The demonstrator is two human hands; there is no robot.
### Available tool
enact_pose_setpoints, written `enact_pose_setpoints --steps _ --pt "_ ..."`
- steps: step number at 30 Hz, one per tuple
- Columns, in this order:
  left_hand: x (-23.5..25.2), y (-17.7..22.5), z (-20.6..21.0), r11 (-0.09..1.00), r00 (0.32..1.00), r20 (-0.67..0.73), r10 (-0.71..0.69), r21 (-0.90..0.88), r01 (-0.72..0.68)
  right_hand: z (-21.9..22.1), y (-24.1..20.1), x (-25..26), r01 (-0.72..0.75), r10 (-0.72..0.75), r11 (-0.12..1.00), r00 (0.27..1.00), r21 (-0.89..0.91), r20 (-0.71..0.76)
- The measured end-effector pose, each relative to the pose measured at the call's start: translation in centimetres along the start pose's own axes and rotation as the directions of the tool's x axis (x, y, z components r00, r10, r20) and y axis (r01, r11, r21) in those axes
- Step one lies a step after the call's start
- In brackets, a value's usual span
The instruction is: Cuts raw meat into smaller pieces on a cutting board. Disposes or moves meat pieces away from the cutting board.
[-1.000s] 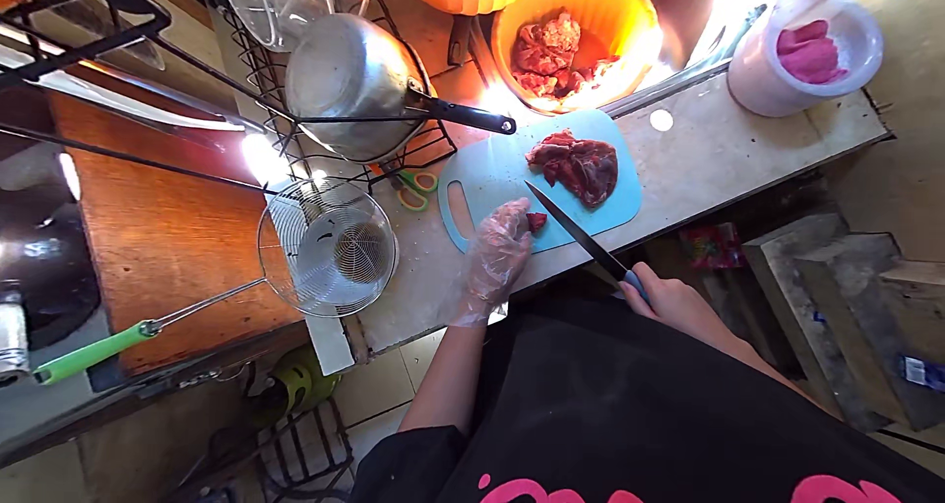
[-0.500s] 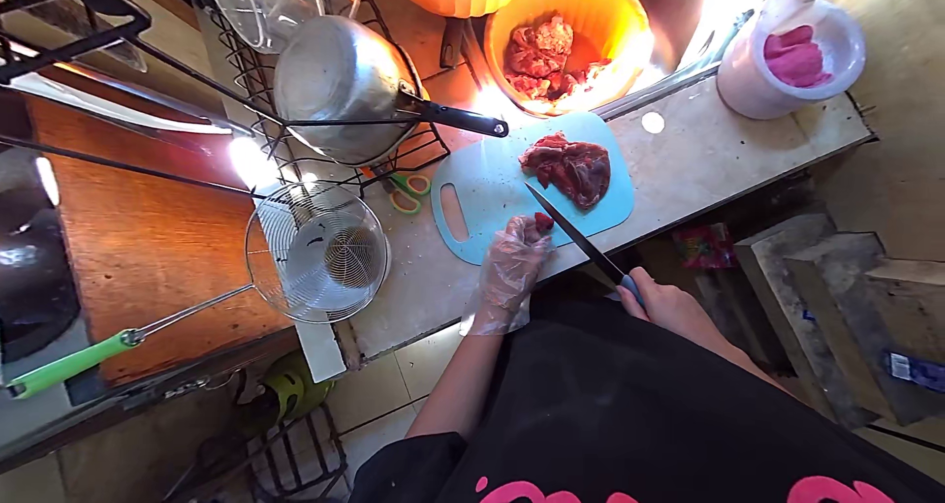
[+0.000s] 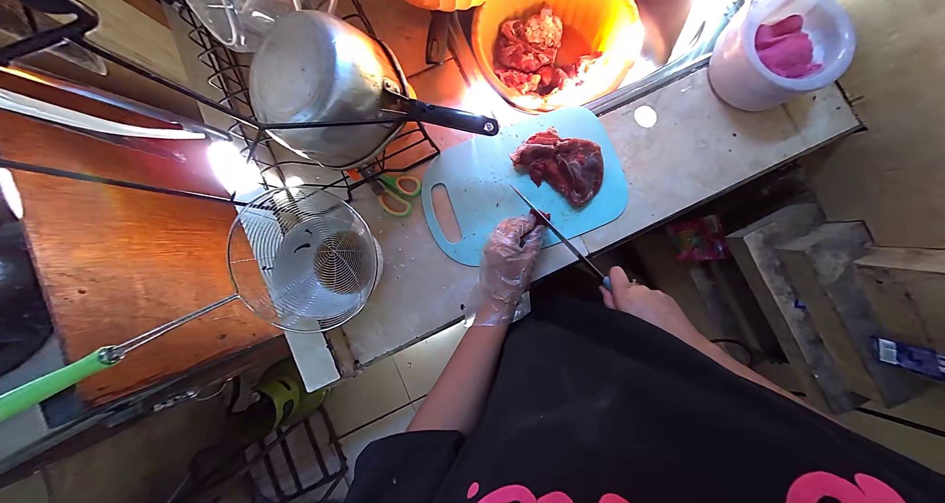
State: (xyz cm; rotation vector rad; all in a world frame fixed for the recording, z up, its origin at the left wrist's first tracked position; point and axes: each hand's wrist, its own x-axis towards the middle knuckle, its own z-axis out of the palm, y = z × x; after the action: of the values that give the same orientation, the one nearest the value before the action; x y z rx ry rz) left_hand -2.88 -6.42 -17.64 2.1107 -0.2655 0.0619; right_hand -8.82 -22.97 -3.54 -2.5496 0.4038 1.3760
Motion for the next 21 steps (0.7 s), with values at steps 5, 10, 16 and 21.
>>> enact_pose_setpoints --steps 5,10,16,21 --pt "0.0 0.3 0.0 1.000 1.000 0.011 -0.020 0.021 0.020 -2.5 -1.2 -0.3 -0.009 0.013 0.999 0.994 -0.034 0.110" --pt "0.0 0.3 -0.1 0.999 1.000 0.018 -0.018 0.038 0.018 -4.0 -1.7 -0.1 0.017 -0.007 0.998 0.988 -0.065 0.153" --pt "-0.2 0.2 -0.2 1.000 1.000 0.021 -0.014 0.024 0.014 -3.6 -2.7 1.8 0.038 -0.024 0.996 0.987 -0.085 0.160" --pt "-0.3 -0.1 -0.1 1.000 1.000 0.010 0.005 0.028 -0.006 -1.5 -2.9 4.9 0.064 -0.059 0.997 0.992 -0.046 0.111"
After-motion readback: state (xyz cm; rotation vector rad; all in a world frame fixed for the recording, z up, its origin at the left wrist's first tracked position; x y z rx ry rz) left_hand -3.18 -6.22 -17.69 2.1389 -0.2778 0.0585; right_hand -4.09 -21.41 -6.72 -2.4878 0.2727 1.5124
